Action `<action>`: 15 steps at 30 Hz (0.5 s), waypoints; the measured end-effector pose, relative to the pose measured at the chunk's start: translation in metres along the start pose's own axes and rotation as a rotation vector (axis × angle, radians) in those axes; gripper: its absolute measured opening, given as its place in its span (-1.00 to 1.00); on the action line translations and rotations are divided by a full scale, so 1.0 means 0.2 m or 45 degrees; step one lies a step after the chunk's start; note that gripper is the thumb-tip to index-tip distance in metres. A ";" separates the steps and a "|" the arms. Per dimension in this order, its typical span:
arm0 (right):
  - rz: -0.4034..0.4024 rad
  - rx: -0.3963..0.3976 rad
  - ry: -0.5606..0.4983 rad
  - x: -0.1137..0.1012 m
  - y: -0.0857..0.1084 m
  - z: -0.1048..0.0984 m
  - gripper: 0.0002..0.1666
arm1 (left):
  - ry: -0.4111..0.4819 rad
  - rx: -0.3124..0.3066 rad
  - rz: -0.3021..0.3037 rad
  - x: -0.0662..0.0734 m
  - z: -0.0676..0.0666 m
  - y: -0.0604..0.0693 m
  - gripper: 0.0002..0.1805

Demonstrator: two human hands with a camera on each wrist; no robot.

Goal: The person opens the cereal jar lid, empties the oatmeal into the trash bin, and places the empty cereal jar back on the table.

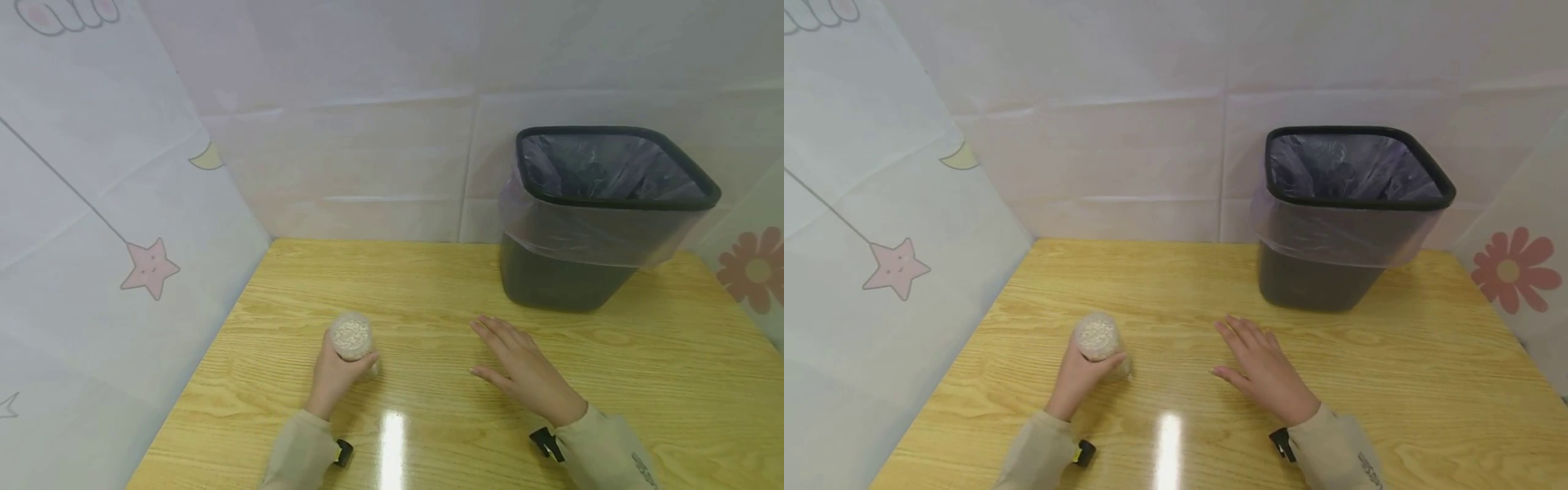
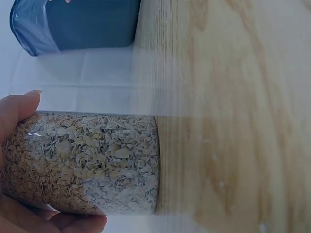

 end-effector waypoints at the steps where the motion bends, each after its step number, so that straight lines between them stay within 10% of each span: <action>1: -0.004 0.002 -0.001 0.00 0.00 0.00 -0.17 | 0.005 -0.004 0.001 0.00 0.01 0.00 -0.04; 15: -0.032 0.009 -0.031 -0.03 -0.02 0.00 -0.18 | 0.035 -0.029 0.018 0.02 0.06 0.01 0.00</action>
Point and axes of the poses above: each hand's wrist, its own y-axis away from the middle knuckle, its own z-axis out of the palm, x = y × z, the point moved 8 cm from there along -y, towards the middle knuckle, and after that the axes turned 10 degrees about z, right-handed, at the moved point
